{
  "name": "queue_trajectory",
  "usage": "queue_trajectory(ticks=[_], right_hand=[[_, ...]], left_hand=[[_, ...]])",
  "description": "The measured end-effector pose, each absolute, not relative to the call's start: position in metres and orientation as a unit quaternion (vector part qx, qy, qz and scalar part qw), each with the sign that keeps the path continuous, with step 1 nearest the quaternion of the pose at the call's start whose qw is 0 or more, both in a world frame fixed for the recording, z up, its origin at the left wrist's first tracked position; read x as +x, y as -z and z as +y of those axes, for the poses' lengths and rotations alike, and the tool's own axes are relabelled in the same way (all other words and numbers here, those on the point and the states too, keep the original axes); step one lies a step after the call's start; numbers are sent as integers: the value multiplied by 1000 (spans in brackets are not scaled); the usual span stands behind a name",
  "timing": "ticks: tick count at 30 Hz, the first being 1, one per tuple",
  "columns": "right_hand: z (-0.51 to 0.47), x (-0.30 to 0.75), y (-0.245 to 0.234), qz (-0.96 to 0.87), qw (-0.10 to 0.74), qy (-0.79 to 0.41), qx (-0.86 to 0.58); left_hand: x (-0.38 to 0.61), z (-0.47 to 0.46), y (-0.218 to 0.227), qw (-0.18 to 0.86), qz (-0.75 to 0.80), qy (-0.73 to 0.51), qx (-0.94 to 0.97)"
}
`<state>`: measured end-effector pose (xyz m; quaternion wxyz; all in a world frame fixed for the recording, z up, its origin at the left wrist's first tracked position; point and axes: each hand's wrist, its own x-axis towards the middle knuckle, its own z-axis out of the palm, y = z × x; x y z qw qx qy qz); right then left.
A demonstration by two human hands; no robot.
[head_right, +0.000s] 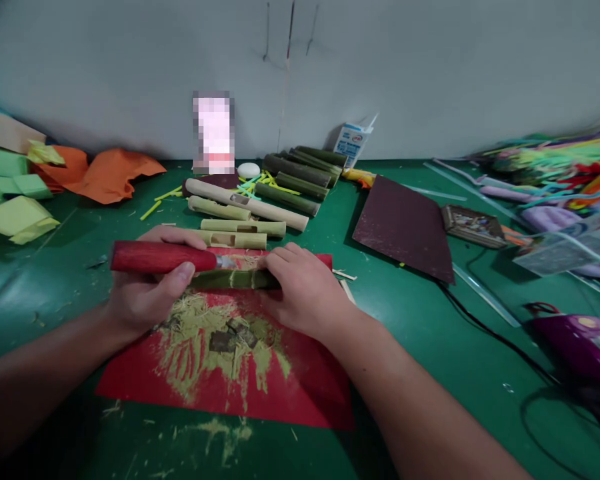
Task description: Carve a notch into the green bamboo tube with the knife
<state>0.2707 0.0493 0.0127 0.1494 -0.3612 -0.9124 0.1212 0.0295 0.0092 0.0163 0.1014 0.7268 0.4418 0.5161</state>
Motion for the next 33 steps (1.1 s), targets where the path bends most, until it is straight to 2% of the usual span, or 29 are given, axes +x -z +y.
queue_trajectory(ticks=[9, 25, 33], right_hand=[[45, 266, -7, -907, 156, -138, -367], [45, 264, -10, -905, 147, -160, -366], [45, 263, -11, -902, 143, -171, -371]], left_hand=[[29, 6, -16, 108, 391, -479, 778], [27, 5, -18, 92, 407, -443, 794], [27, 7, -15, 90, 398, -468, 784]])
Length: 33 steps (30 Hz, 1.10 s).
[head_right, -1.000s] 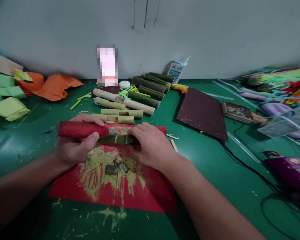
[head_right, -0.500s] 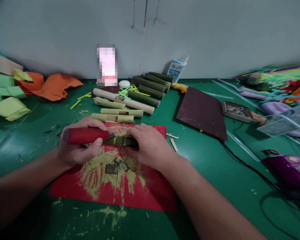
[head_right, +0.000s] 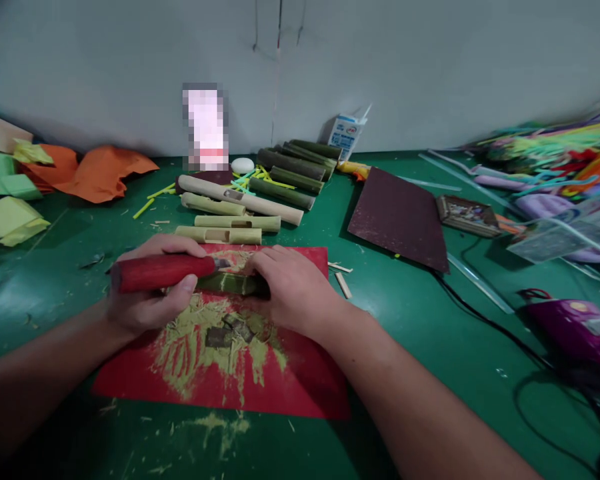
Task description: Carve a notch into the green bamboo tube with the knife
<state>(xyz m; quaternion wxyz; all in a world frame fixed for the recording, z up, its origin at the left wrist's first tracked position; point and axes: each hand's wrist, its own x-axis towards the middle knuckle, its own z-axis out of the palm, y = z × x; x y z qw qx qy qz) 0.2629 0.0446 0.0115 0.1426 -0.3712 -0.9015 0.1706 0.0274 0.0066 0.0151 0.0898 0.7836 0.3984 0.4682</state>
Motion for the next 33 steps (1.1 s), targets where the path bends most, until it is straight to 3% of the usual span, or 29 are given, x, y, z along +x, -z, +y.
queue_trajectory(ticks=[6, 13, 33], right_hand=[[43, 265, -15, -896, 139, -190, -376], [45, 266, -13, -894, 124, -200, -382], [46, 267, -12, -897, 126, -205, -372]], left_hand=[[26, 6, -15, 95, 396, -457, 791], [30, 6, -15, 11, 268, -407, 873], [32, 6, -18, 17, 290, -381, 878]])
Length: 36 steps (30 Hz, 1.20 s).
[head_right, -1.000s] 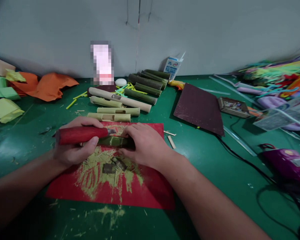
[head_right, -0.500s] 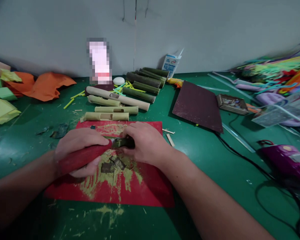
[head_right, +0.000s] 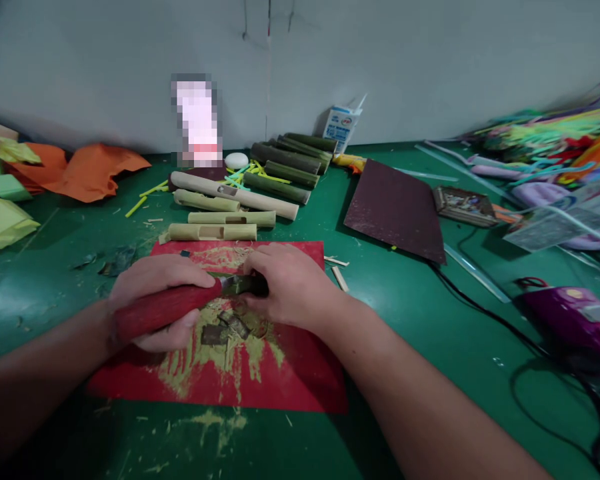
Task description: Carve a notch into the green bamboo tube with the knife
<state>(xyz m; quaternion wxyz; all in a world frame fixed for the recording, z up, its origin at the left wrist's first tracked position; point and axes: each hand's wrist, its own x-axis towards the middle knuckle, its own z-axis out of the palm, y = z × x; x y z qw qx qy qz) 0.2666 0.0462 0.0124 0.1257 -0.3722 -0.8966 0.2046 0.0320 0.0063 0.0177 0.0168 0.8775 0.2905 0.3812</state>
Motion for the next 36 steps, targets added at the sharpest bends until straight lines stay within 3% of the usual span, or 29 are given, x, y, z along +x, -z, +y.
queue_trajectory(ticks=[12, 22, 36], right_hand=[[44, 265, -16, -889, 122, -210, -387], [44, 267, -14, -889, 122, -215, -386], [39, 251, -7, -895, 117, -176, -393]], left_hand=[[21, 3, -22, 31, 362, -457, 812], [21, 3, -21, 46, 395, -430, 811], [33, 8, -16, 192, 468, -383, 773]])
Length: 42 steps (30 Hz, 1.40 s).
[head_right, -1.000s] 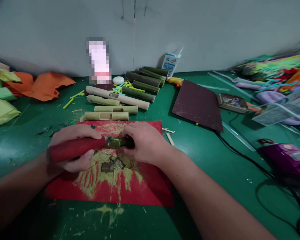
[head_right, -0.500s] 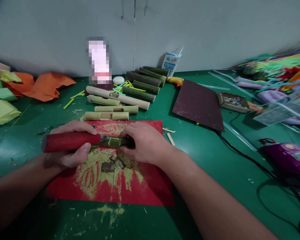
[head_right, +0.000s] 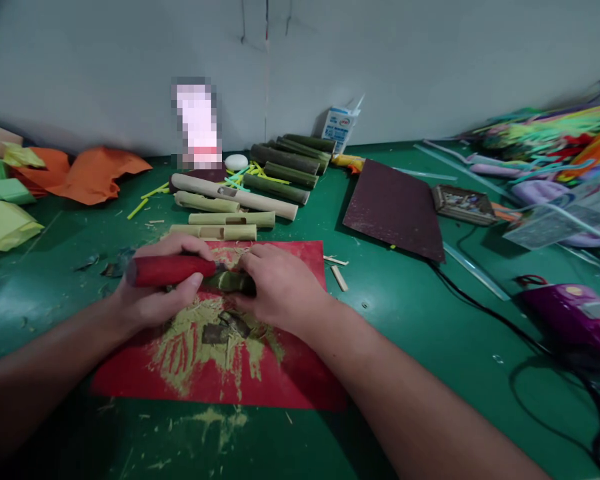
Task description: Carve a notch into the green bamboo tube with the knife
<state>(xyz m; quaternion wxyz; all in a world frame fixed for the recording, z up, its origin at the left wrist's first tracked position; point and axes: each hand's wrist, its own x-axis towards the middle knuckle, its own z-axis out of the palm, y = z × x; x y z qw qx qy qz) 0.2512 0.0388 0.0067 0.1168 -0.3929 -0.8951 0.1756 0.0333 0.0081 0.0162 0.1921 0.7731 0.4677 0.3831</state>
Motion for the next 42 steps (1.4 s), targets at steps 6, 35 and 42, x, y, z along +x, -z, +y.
queue_trajectory(ticks=[6, 35, 42], right_hand=[[34, 244, -1, -894, 136, -171, -390], [37, 244, 3, -896, 158, -145, -388], [35, 241, 1, -893, 164, -151, -392]], left_hand=[[34, 8, -21, 203, 474, -376, 770], [38, 14, -15, 288, 514, -366, 721], [48, 20, -18, 327, 525, -348, 704]])
